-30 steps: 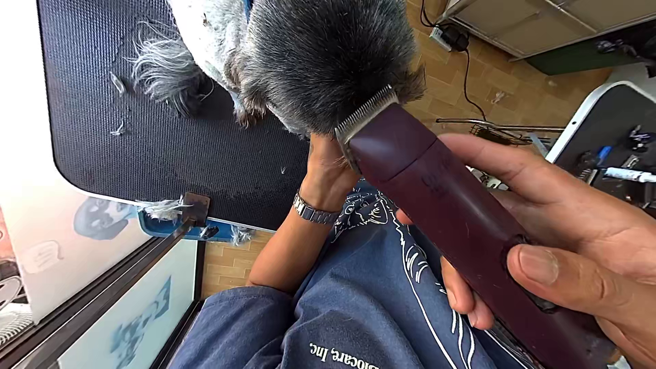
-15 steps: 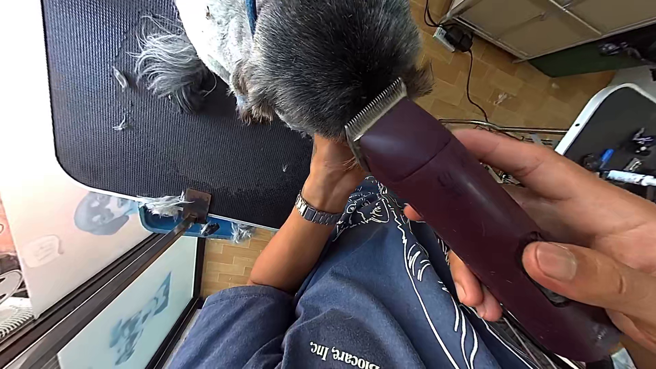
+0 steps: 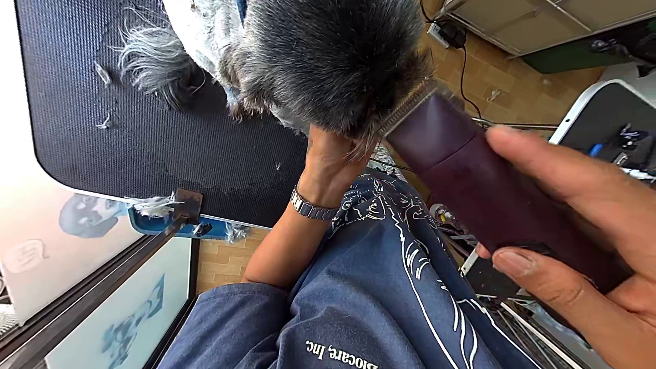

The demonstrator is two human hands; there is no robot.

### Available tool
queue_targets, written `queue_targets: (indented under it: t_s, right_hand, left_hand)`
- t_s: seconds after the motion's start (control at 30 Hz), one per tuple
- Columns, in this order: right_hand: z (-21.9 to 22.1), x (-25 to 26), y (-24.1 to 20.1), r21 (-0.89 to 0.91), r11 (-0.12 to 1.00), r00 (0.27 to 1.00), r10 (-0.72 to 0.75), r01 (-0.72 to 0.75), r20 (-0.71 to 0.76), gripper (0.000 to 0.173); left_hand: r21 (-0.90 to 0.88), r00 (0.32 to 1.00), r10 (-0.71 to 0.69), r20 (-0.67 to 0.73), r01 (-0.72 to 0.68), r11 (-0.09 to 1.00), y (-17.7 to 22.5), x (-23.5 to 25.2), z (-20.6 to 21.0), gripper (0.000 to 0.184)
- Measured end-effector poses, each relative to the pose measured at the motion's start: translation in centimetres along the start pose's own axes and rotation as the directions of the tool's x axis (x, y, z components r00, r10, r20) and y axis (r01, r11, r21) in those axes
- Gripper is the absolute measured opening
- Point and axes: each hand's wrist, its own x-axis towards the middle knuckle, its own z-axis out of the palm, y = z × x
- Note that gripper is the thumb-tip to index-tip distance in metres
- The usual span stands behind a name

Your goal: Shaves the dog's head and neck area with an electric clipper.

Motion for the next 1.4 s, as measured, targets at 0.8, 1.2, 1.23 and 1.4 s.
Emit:
queue_targets:
  t_s: [0.8,1.2,1.23,1.4]
  right_hand:
    - [-2.1,1.7,-0.8,-0.032,0.997,0.997,0.067,-0.066,0.028,0.073]
    - [-2.5,1.9,-0.3,0.095,0.991,0.995,0.091,-0.095,0.038,0.075]
    - [-2.4,2.0,-0.1,0.114,0.99,0.996,0.079,-0.083,0.039,0.075]
    - [-4.2,3.2,-1.5,0.131,0.987,0.986,0.069,-0.089,0.149,0.076]
  left_hand:
    - [-0.016,1.0,-0.015,0.003,0.015,1.0,-0.1,-0.1,-0.7,0.028]
    - [0.016,0.998,-0.01,0.054,0.009,1.0,-0.2,-0.2,-0.8,0.024]
    - [0.015,0.999,-0.01,0.051,0.009,1.0,-0.2,-0.2,-0.9,0.024]
    - [-0.012,0.999,-0.028,0.025,0.029,1.0,0.2,-0.5,-0.8,0.031]
